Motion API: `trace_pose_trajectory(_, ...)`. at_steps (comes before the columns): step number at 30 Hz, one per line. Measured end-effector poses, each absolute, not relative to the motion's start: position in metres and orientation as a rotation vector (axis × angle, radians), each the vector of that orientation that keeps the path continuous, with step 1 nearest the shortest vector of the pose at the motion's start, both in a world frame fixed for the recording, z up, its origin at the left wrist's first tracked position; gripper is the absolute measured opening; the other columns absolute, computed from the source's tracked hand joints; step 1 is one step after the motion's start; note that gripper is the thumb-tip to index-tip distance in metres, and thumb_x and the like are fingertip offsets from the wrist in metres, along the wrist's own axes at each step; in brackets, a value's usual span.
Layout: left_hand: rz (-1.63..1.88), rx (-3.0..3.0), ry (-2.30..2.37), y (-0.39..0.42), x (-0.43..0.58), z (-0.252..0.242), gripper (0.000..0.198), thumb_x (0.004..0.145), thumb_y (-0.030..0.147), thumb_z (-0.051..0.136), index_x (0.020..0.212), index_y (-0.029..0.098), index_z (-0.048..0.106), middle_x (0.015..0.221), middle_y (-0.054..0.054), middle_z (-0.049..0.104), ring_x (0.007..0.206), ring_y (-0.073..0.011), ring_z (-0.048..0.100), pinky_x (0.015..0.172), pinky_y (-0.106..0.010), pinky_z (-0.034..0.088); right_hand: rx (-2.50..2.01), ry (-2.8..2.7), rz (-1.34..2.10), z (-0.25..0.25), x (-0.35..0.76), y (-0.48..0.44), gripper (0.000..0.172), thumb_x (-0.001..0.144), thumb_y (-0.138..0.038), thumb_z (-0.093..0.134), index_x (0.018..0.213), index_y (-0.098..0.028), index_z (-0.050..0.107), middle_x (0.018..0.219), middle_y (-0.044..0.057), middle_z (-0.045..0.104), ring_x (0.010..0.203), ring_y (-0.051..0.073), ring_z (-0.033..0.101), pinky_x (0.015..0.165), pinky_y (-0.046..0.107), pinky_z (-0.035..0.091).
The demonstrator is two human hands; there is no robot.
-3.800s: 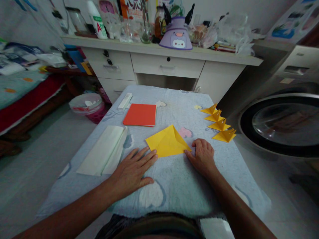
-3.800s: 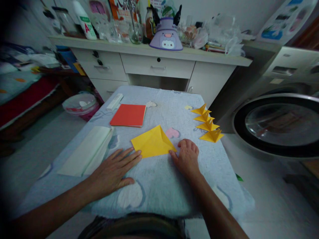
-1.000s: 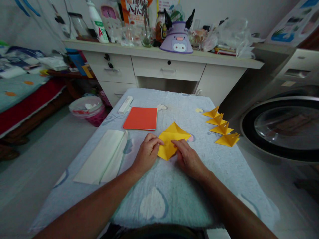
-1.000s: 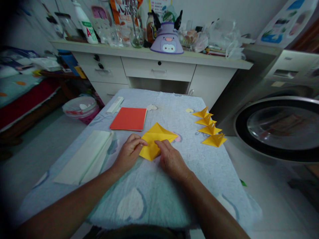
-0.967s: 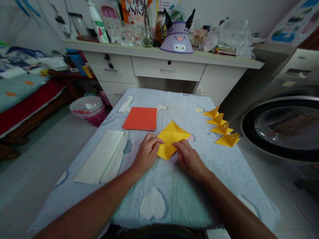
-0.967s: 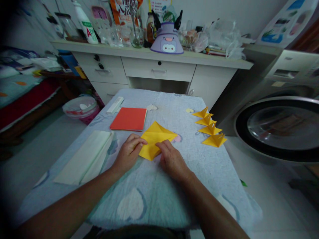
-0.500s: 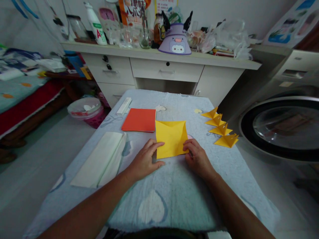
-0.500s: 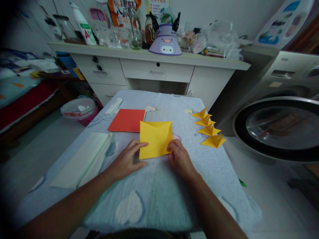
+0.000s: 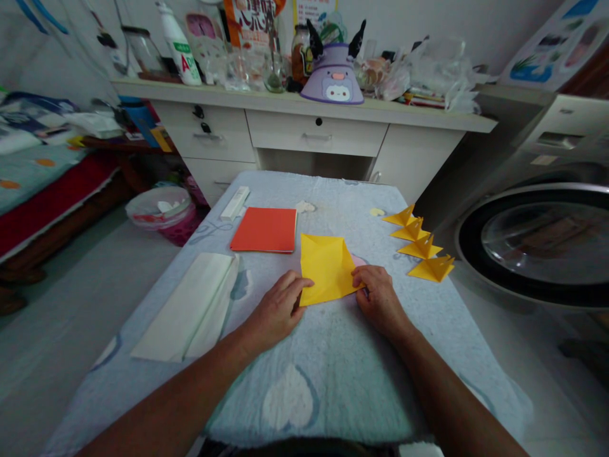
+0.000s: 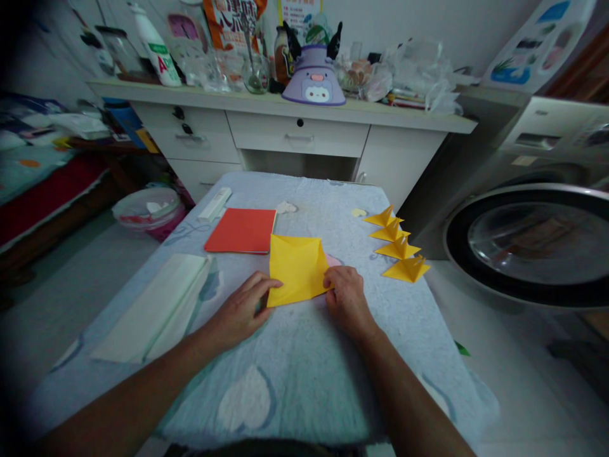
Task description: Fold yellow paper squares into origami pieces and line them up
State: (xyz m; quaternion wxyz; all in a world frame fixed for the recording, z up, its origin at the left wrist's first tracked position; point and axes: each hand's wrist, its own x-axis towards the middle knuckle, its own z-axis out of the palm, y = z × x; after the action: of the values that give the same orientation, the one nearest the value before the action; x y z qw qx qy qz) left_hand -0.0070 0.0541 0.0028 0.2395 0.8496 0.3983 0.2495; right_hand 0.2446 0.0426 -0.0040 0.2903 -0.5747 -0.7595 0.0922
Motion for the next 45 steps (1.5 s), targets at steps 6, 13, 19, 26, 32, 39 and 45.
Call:
trace_pose_trajectory(6, 0.749, 2.378, 1.125, 0.054, -0.006, -0.002, 0.043, 0.075, -0.001, 0.047, 0.111, 0.019, 0.057, 0.1, -0.005, 0.054, 0.097, -0.0188, 0.056, 0.084, -0.032, 0.051, -1.566, -2.021, 0.207, -0.006, 0.248, 0.042, 0.023, 0.068, -0.002, 0.048, 0.08, -0.019, 0.058, 0.094, 0.008, 0.06, 0.094, 0.024, 0.05, 0.085, 0.038, 0.041)
trace_pose_trajectory(13, 0.719, 2.682, 1.234, 0.049, 0.0, 0.005, 0.019, 0.075, 0.007, 0.061, 0.089, 0.018, 0.067, 0.117, -0.01, 0.057, 0.106, -0.0287, 0.052, 0.093, -0.048, 0.047, -1.583, -2.077, 0.225, -0.01, 0.25, 0.04, 0.023, 0.068, -0.005, 0.051, 0.083, -0.02, 0.057, 0.094, 0.007, 0.059, 0.092, 0.025, 0.049, 0.082, 0.039, 0.038)
trace_pose_trajectory(19, 0.705, 2.758, 0.91, 0.054, 0.005, -0.004, 0.025, 0.081, 0.007, 0.057, 0.103, 0.018, 0.064, 0.119, -0.007, 0.064, 0.114, -0.0225, 0.055, 0.102, -0.04, 0.046, -1.561, -2.127, 0.265, -0.008, 0.254, 0.038, 0.021, 0.072, -0.01, 0.055, 0.09, -0.02, 0.059, 0.097, 0.008, 0.06, 0.096, 0.026, 0.05, 0.084, 0.04, 0.038)
trace_pose_trajectory(26, 0.717, 2.795, 0.841, 0.05, 0.004, -0.007, 0.015, 0.091, 0.015, 0.049, 0.086, 0.016, 0.063, 0.085, -0.006, 0.068, 0.083, -0.0185, 0.064, 0.078, -0.033, 0.054, -1.465, -2.143, 0.347, -0.005, 0.259, 0.038, 0.019, 0.074, -0.006, 0.057, 0.082, -0.022, 0.062, 0.104, 0.007, 0.059, 0.103, 0.026, 0.049, 0.089, 0.041, 0.039)
trace_pose_trajectory(32, 0.643, 2.733, 0.912, 0.046, 0.004, -0.002, 0.016, 0.091, 0.019, 0.05, 0.078, 0.016, 0.06, 0.078, -0.004, 0.064, 0.073, -0.0178, 0.062, 0.068, -0.03, 0.05, -1.509, -2.129, 0.428, -0.004, 0.26, 0.036, 0.02, 0.07, -0.005, 0.059, 0.081, -0.022, 0.061, 0.106, 0.007, 0.058, 0.103, 0.025, 0.049, 0.09, 0.041, 0.04)
trace_pose_trajectory(39, 0.74, 2.577, 0.925, 0.05, 0.001, -0.001, 0.015, 0.093, 0.022, 0.051, 0.083, 0.016, 0.061, 0.078, -0.004, 0.065, 0.074, -0.0156, 0.062, 0.066, -0.026, 0.049, -1.523, -2.109, 0.532, -0.005, 0.265, 0.038, 0.014, 0.074, -0.01, 0.062, 0.082, -0.021, 0.061, 0.109, 0.007, 0.058, 0.106, 0.025, 0.049, 0.093, 0.042, 0.039)
trace_pose_trajectory(45, 0.78, 2.683, 0.795, 0.045, 0.001, -0.003, 0.018, 0.094, 0.021, 0.048, 0.083, 0.017, 0.061, 0.079, -0.004, 0.066, 0.076, -0.0161, 0.063, 0.07, -0.027, 0.05, -1.494, -2.102, 0.632, -0.001, 0.269, 0.038, 0.012, 0.078, -0.012, 0.063, 0.084, -0.022, 0.064, 0.115, 0.008, 0.056, 0.112, 0.025, 0.048, 0.097, 0.043, 0.039)
